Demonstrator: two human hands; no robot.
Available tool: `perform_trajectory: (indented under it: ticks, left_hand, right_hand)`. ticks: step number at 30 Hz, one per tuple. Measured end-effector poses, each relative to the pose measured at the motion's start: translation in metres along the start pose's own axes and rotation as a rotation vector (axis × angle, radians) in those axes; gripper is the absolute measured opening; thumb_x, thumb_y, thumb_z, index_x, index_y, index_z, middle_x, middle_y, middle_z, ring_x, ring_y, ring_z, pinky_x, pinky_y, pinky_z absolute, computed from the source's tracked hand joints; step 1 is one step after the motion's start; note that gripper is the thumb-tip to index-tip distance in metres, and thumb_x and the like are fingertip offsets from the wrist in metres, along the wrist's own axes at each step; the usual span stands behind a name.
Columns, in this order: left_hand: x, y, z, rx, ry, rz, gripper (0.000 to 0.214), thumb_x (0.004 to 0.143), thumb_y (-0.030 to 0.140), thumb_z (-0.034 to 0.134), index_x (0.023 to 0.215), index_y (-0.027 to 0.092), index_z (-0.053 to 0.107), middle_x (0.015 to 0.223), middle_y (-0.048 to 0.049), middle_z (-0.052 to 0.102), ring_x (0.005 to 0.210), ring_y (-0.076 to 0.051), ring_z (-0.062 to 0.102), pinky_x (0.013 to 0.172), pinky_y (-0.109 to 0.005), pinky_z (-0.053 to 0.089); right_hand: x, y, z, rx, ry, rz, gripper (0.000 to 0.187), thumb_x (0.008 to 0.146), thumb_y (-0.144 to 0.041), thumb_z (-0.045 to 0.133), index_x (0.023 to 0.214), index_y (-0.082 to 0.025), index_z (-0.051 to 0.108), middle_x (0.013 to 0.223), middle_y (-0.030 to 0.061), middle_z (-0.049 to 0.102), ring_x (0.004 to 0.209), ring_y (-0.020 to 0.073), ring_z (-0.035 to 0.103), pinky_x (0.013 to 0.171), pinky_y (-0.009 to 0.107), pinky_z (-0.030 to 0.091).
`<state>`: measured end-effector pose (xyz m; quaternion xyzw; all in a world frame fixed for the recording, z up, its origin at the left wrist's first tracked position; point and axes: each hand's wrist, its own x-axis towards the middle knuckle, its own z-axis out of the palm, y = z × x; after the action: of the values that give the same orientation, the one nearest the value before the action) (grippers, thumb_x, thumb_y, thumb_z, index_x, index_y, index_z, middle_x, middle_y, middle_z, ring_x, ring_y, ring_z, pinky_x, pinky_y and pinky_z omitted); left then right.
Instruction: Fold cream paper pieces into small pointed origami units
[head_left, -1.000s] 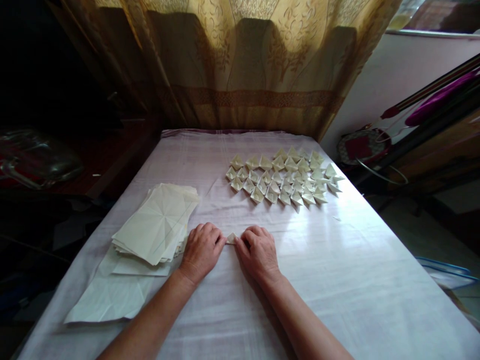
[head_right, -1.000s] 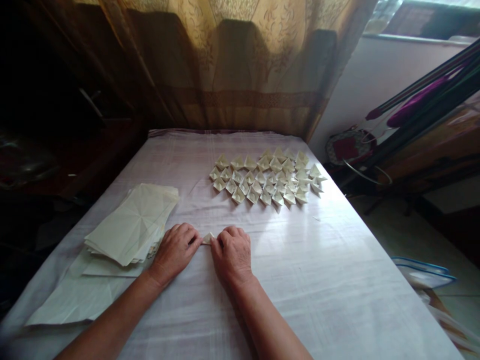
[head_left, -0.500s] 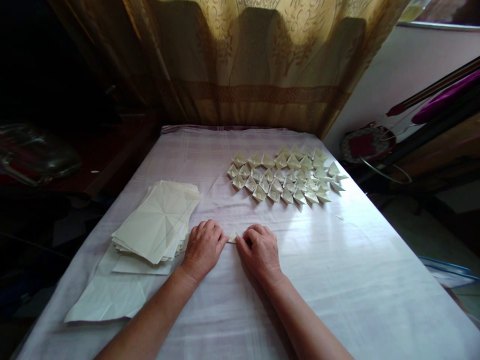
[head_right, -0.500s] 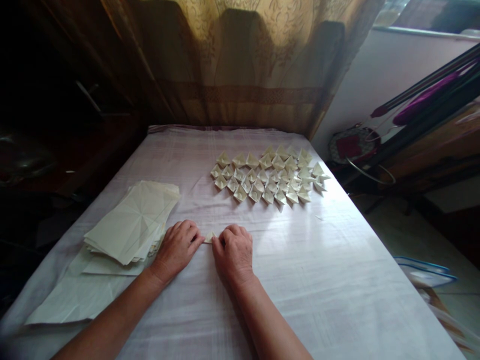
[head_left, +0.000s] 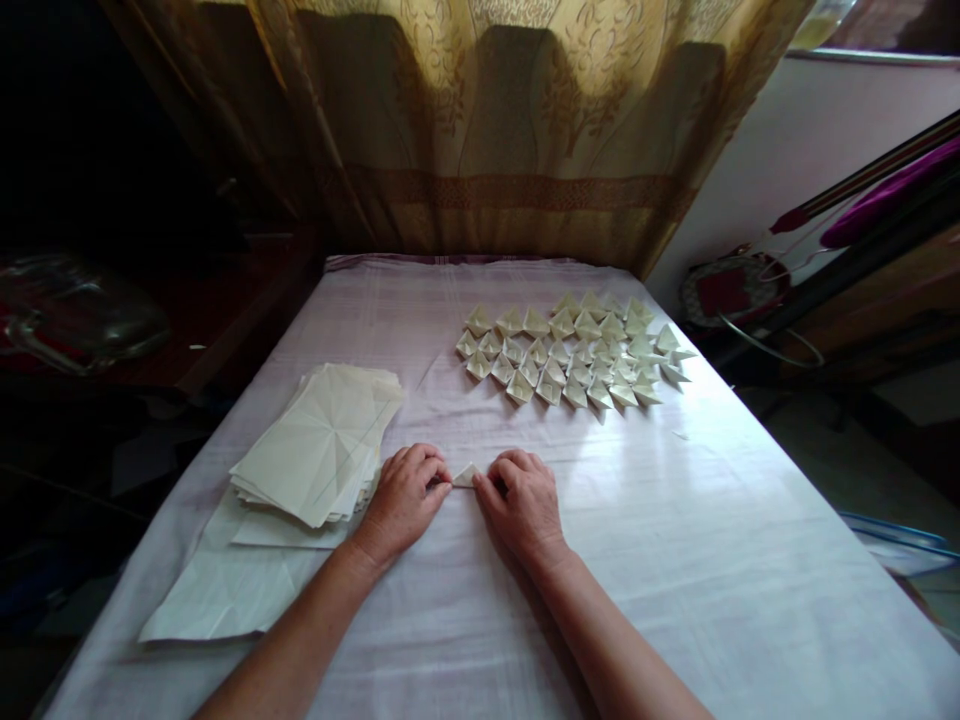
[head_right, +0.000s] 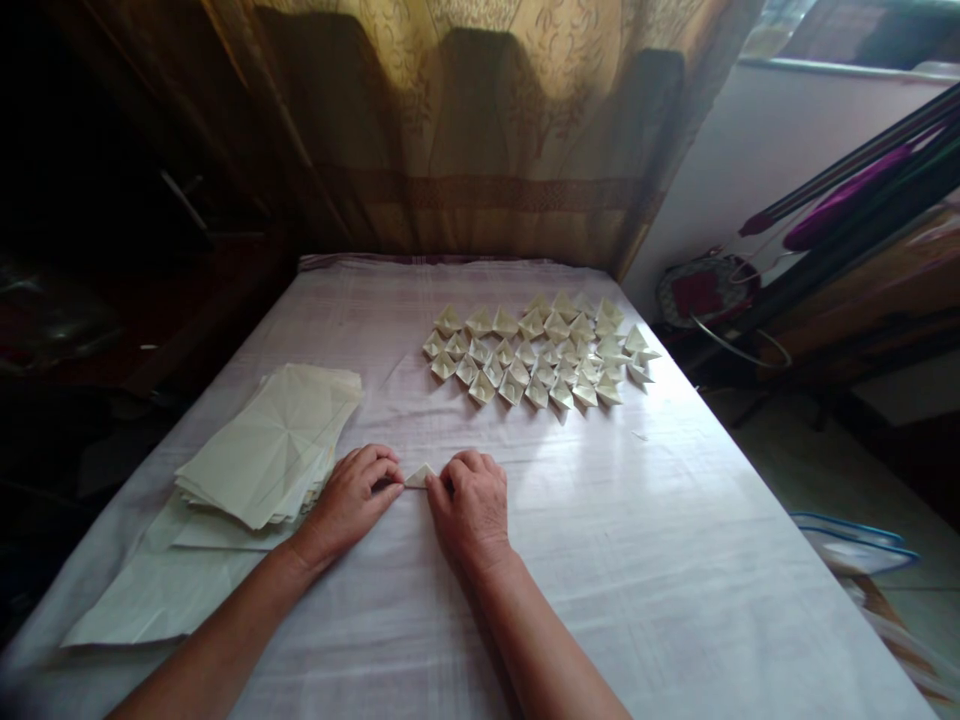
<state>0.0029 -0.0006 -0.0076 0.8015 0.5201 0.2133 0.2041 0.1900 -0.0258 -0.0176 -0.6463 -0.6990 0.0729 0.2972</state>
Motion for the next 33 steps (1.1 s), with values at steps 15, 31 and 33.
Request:
perform_trajectory:
  ticks: [15, 31, 33]
  left_hand:
    - [0.006, 0.012, -0.007, 0.042, -0.078, -0.07, 0.003, 0.082, 0.021, 0.067, 0.08, 0.021, 0.066, 0.103, -0.0041, 0.065, 0.101, -0.022, 0.06, 0.091, -0.037, 0.043]
    - [0.013, 0.028, -0.012, 0.241, -0.209, -0.137, 0.007, 0.088, 0.023, 0.061, 0.084, 0.019, 0.066, 0.11, -0.0065, 0.063, 0.108, -0.024, 0.057, 0.092, -0.039, 0.041]
    - [0.015, 0.032, -0.015, 0.265, -0.243, -0.149, 0.008, 0.089, 0.024, 0.06, 0.086, 0.019, 0.066, 0.11, -0.0076, 0.063, 0.108, -0.025, 0.057, 0.092, -0.04, 0.041]
  right_hand:
    - [0.001, -0.003, -0.002, -0.01, -0.02, 0.023, 0.024, 0.086, -0.032, 0.066, 0.066, -0.021, 0.06, 0.08, 0.0016, 0.064, 0.079, 0.0186, 0.053, 0.075, 0.032, 0.031]
    - [0.001, -0.005, -0.003, -0.027, -0.021, 0.033, 0.023, 0.085, -0.029, 0.067, 0.065, -0.021, 0.06, 0.079, 0.0017, 0.064, 0.079, 0.019, 0.053, 0.075, 0.032, 0.03]
    - [0.001, -0.005, -0.003, -0.024, -0.025, 0.039, 0.023, 0.084, -0.028, 0.069, 0.064, -0.021, 0.06, 0.079, 0.0015, 0.064, 0.079, 0.0188, 0.053, 0.075, 0.032, 0.03]
